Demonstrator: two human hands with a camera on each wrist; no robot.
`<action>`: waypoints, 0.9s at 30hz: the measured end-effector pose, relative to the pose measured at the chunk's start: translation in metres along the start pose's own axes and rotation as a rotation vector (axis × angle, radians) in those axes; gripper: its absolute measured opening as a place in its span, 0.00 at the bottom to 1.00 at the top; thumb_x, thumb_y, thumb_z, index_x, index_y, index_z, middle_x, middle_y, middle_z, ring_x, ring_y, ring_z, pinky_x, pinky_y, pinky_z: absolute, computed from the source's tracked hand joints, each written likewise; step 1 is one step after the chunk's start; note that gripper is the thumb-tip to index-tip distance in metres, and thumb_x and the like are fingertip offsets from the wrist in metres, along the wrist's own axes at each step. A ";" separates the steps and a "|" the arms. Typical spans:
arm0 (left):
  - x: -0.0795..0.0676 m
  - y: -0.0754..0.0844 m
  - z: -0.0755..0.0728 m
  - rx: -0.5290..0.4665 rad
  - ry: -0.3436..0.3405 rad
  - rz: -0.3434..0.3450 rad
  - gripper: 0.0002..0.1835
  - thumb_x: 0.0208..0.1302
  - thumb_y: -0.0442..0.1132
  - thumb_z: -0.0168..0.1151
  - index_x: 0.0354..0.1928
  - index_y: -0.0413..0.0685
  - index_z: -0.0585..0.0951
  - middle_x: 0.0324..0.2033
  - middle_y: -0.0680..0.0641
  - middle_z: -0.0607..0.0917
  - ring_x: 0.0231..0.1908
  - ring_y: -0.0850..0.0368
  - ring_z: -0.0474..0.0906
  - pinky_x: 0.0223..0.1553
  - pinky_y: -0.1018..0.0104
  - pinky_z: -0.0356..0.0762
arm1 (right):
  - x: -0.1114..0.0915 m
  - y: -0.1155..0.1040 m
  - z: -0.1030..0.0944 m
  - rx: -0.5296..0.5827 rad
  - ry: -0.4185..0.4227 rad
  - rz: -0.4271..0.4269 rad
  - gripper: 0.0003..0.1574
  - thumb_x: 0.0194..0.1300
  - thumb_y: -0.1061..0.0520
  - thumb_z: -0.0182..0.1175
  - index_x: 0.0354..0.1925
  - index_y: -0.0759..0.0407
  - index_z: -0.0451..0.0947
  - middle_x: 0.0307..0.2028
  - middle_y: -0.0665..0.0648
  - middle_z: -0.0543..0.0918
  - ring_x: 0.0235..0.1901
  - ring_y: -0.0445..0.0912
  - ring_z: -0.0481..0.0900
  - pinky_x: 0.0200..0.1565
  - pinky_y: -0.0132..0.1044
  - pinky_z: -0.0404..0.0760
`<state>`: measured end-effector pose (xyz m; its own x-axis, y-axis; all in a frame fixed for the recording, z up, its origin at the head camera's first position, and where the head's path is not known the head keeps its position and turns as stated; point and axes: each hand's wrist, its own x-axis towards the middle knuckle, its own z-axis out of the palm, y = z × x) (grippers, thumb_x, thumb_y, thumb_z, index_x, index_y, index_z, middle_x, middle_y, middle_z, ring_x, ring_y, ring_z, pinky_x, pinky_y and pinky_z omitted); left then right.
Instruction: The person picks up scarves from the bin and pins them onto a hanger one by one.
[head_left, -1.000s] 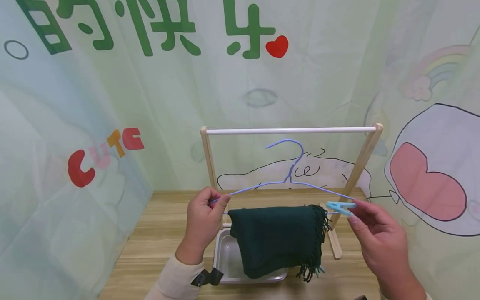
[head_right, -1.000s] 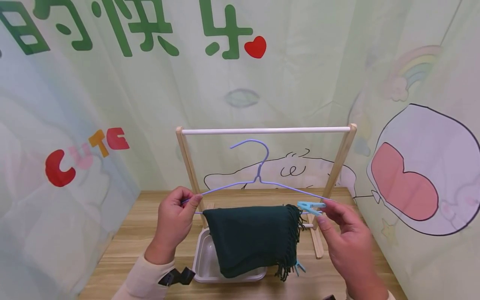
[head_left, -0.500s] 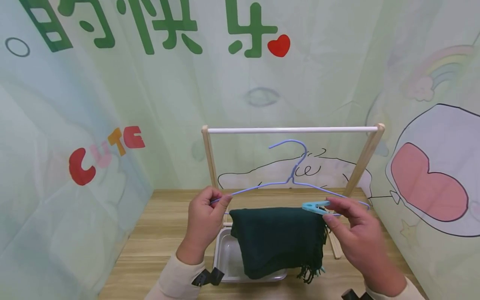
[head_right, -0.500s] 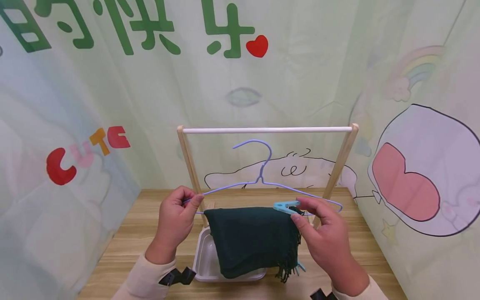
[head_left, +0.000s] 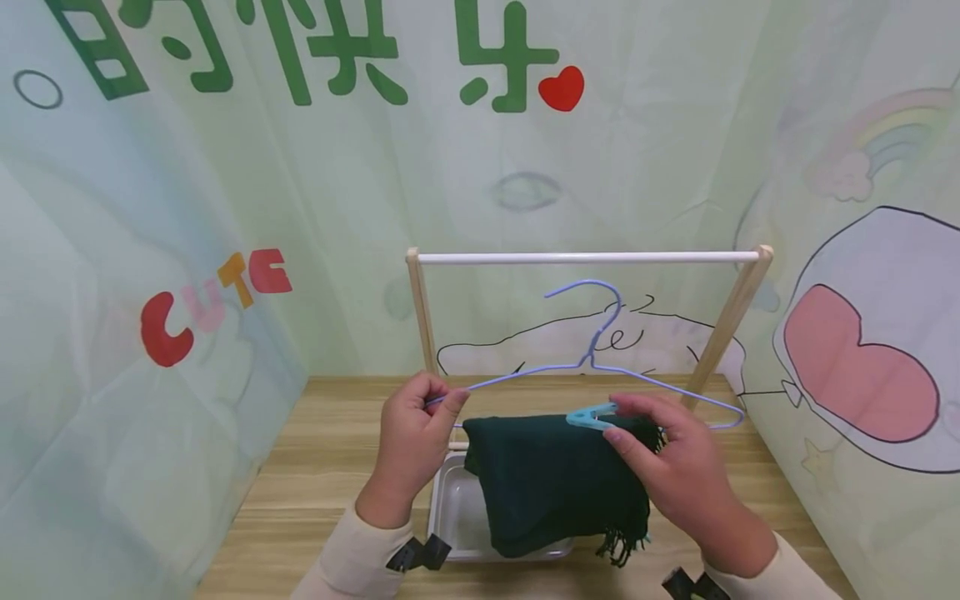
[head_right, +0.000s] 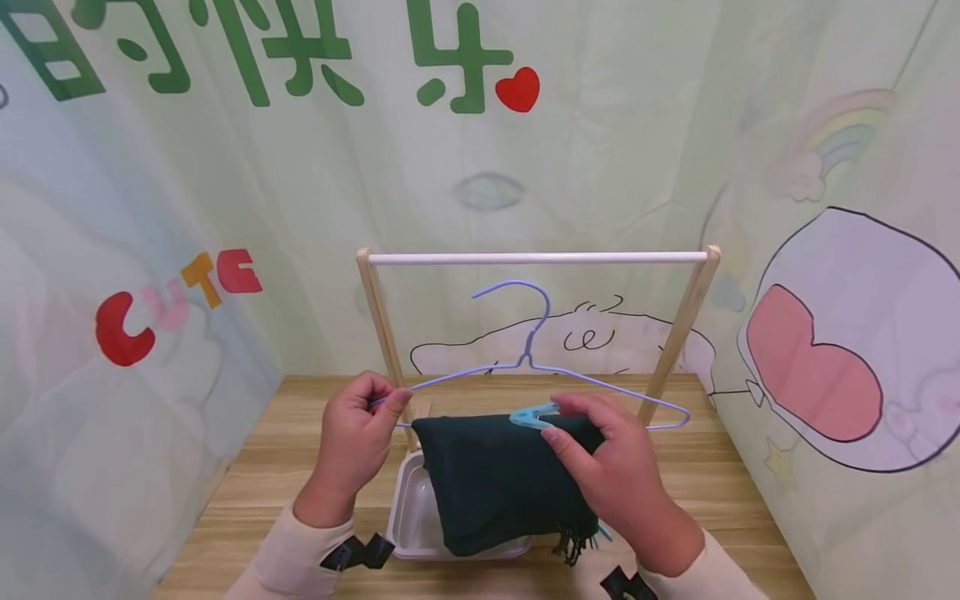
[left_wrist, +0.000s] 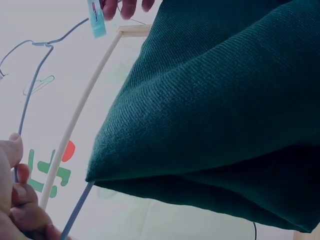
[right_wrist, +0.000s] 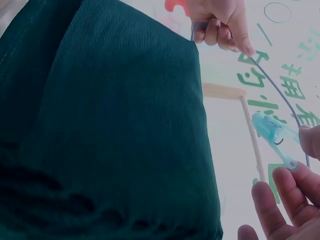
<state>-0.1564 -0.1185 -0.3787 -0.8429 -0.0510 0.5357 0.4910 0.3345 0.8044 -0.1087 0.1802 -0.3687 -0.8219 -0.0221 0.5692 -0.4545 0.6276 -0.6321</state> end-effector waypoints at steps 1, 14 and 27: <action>0.000 0.000 0.000 -0.001 -0.001 -0.002 0.13 0.67 0.37 0.74 0.30 0.43 0.78 0.21 0.51 0.70 0.23 0.54 0.66 0.23 0.70 0.65 | 0.000 -0.001 0.001 -0.007 -0.007 -0.007 0.21 0.64 0.62 0.75 0.55 0.55 0.87 0.47 0.50 0.88 0.47 0.41 0.82 0.52 0.21 0.73; -0.001 0.005 0.005 0.008 -0.015 -0.029 0.12 0.67 0.38 0.74 0.31 0.43 0.79 0.22 0.50 0.71 0.23 0.58 0.66 0.24 0.70 0.66 | 0.012 -0.021 0.015 0.008 -0.083 -0.089 0.20 0.63 0.61 0.76 0.54 0.55 0.87 0.47 0.50 0.89 0.46 0.45 0.86 0.49 0.51 0.85; -0.003 0.005 0.009 0.010 -0.038 -0.042 0.12 0.68 0.39 0.73 0.32 0.44 0.78 0.23 0.49 0.71 0.24 0.57 0.67 0.25 0.70 0.67 | 0.023 -0.032 0.035 -0.051 -0.198 -0.144 0.20 0.64 0.59 0.75 0.54 0.57 0.86 0.49 0.53 0.89 0.49 0.47 0.85 0.51 0.52 0.85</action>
<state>-0.1537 -0.1077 -0.3783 -0.8703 -0.0295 0.4916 0.4534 0.3419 0.8231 -0.1251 0.1328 -0.3539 -0.8037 -0.2629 0.5338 -0.5577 0.6456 -0.5217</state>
